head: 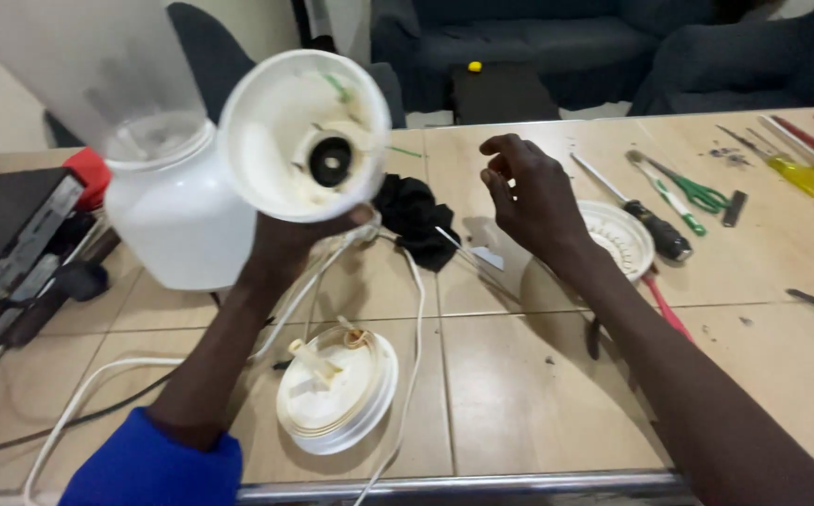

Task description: Reassembling the internal motor and wiring components into the base of a kitchen blender.

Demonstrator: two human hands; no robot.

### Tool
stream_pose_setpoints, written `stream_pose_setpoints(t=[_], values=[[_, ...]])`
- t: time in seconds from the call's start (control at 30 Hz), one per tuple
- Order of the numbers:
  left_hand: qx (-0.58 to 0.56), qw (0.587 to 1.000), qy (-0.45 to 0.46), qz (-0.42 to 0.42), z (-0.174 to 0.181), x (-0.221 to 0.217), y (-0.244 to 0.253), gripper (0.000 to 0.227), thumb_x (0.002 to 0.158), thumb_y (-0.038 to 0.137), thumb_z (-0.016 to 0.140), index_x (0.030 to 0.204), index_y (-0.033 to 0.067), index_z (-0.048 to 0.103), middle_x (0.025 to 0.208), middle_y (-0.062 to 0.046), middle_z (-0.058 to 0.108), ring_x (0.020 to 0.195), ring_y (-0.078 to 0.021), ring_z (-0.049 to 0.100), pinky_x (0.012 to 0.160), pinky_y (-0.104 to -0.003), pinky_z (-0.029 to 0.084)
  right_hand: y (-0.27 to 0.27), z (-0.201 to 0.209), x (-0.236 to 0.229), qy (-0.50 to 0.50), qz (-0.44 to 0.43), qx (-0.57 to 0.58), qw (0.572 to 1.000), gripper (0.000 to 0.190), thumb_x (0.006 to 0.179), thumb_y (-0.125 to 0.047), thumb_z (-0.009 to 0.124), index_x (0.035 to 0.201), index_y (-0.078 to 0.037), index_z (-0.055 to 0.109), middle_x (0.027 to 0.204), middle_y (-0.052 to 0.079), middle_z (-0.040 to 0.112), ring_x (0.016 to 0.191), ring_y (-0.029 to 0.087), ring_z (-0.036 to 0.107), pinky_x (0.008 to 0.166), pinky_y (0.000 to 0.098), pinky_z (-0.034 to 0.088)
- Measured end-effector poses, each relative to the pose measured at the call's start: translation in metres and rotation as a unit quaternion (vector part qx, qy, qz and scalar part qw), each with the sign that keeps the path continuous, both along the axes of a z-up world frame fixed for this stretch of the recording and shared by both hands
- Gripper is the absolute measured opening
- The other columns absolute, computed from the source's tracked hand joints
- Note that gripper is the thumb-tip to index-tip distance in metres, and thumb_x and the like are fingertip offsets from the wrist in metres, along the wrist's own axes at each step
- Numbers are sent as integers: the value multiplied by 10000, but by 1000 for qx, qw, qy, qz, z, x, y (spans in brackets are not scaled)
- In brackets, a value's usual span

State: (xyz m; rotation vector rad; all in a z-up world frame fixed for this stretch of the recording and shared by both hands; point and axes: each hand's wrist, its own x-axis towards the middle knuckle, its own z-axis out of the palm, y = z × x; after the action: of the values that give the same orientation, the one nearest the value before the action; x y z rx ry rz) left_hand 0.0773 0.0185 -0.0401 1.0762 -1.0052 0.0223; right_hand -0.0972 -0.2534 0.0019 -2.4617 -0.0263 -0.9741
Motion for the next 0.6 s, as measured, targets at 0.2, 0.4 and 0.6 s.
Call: stream_pose_setpoints(t=[0.2, 0.4, 0.6], values=[[55, 980, -153, 116, 9, 7, 22, 1072, 531, 23, 1030, 1445, 68, 472, 1391, -172, 613, 1280, -342, 619, 1120, -507, 508, 25, 2, -6, 53, 31, -34, 998, 248, 990, -44, 647, 1237, -28, 645, 911, 181, 697, 858, 361, 747, 727, 423, 621], [125, 910, -326, 222, 19, -1, 23, 1108, 610, 123, 1059, 1499, 84, 397, 1390, -183, 590, 1246, -353, 631, 1070, -500, 529, 36, 5, -8, 63, 90, -33, 993, 203, 940, 26, 646, 1137, -5, 682, 845, 213, 674, 801, 389, 735, 746, 471, 599], [54, 938, -241, 245, 28, -31, 3, 1172, 705, 345, 1031, 1563, 94, 272, 1513, -177, 549, 1419, -361, 586, 1197, -485, 524, 46, 4, -13, 110, 160, -68, 979, 174, 915, 34, 582, 965, -87, 697, 824, 41, 760, 663, 230, 677, 602, 360, 475]])
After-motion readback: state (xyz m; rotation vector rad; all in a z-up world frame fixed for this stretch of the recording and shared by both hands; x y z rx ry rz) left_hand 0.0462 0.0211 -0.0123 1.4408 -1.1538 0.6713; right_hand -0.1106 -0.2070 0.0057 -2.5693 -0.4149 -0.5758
